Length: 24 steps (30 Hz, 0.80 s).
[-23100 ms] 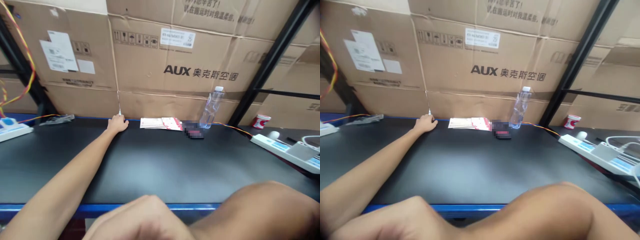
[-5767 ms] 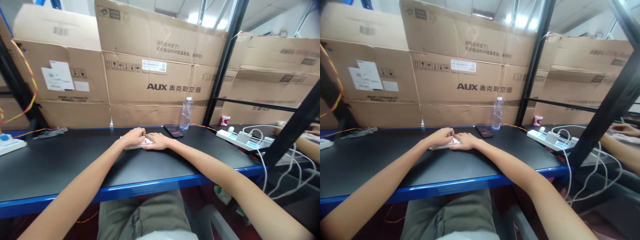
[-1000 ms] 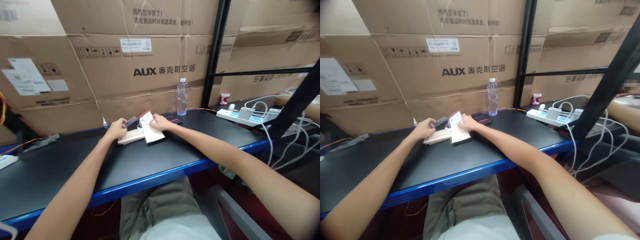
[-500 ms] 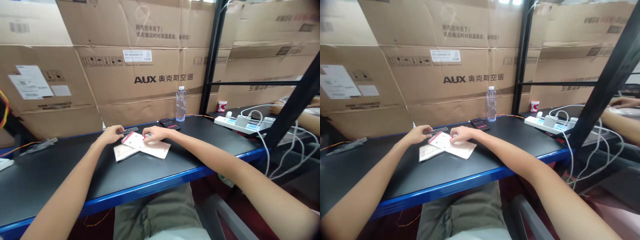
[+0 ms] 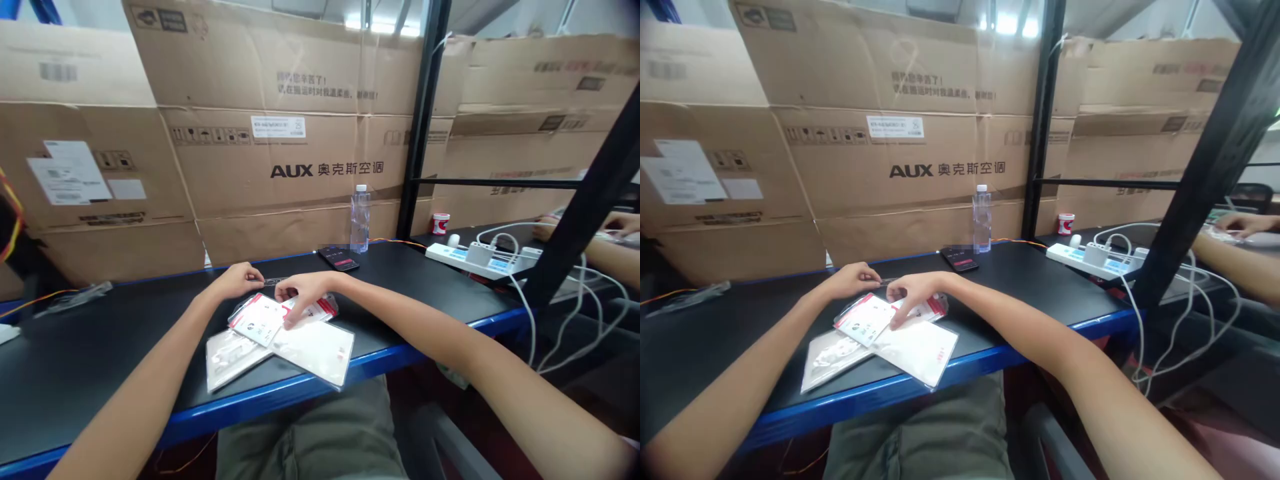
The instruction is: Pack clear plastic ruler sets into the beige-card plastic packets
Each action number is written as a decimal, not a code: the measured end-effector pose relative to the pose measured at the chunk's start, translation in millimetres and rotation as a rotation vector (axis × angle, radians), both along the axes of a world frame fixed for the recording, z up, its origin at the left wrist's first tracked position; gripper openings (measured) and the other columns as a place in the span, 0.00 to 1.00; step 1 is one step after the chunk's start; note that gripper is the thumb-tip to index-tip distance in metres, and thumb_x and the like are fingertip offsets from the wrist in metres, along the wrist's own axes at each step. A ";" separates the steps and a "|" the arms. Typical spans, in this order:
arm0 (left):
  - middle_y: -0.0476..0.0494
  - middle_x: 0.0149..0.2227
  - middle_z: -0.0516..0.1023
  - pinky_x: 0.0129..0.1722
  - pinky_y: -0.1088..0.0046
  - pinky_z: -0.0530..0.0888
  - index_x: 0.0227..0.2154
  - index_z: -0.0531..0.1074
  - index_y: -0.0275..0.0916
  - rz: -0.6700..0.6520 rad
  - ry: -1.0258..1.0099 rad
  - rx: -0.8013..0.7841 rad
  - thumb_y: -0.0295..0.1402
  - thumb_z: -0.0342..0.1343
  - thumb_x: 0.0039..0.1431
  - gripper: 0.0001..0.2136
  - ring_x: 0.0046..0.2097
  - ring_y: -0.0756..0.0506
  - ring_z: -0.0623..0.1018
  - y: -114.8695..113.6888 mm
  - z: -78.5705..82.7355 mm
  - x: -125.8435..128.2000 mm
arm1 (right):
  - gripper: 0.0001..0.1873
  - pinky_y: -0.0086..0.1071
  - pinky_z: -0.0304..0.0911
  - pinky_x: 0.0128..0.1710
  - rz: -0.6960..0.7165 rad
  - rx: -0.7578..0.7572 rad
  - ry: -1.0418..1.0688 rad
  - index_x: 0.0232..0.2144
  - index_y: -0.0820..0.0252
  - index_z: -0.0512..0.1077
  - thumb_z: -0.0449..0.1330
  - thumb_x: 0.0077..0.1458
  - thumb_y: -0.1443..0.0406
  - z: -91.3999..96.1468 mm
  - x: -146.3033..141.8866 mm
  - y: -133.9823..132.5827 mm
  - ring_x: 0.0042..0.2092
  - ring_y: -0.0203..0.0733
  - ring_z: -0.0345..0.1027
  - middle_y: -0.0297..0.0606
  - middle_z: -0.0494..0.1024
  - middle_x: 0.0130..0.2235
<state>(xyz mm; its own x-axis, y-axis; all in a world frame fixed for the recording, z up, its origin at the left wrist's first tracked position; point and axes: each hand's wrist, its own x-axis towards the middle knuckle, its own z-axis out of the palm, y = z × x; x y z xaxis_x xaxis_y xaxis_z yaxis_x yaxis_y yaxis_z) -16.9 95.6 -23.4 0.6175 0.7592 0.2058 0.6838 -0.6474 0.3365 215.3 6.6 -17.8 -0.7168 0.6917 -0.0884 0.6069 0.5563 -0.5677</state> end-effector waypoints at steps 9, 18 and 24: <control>0.36 0.70 0.55 0.67 0.56 0.54 0.67 0.58 0.37 0.095 0.161 0.032 0.55 0.42 0.61 0.37 0.70 0.36 0.56 12.0 -33.2 9.4 | 0.36 0.29 0.57 0.35 -0.005 -0.019 -0.002 0.41 0.56 0.69 0.71 0.35 0.43 -0.3 1.4 0.1 0.38 0.39 0.63 0.31 0.70 0.39; 0.36 0.69 0.58 0.66 0.54 0.53 0.65 0.62 0.41 0.134 0.180 0.050 0.60 0.41 0.60 0.37 0.70 0.35 0.57 34.6 -45.1 13.0 | 0.36 0.29 0.58 0.35 -0.028 -0.040 0.024 0.41 0.56 0.69 0.72 0.34 0.44 0.0 0.5 -1.1 0.39 0.40 0.64 0.32 0.71 0.40; 0.33 0.69 0.57 0.67 0.57 0.54 0.63 0.64 0.38 0.116 0.127 0.033 0.61 0.45 0.58 0.39 0.70 0.35 0.56 34.0 -37.9 5.0 | 0.30 0.28 0.58 0.34 0.006 -0.066 0.065 0.40 0.57 0.71 0.73 0.37 0.49 -1.1 3.9 4.2 0.37 0.38 0.64 0.31 0.73 0.38</control>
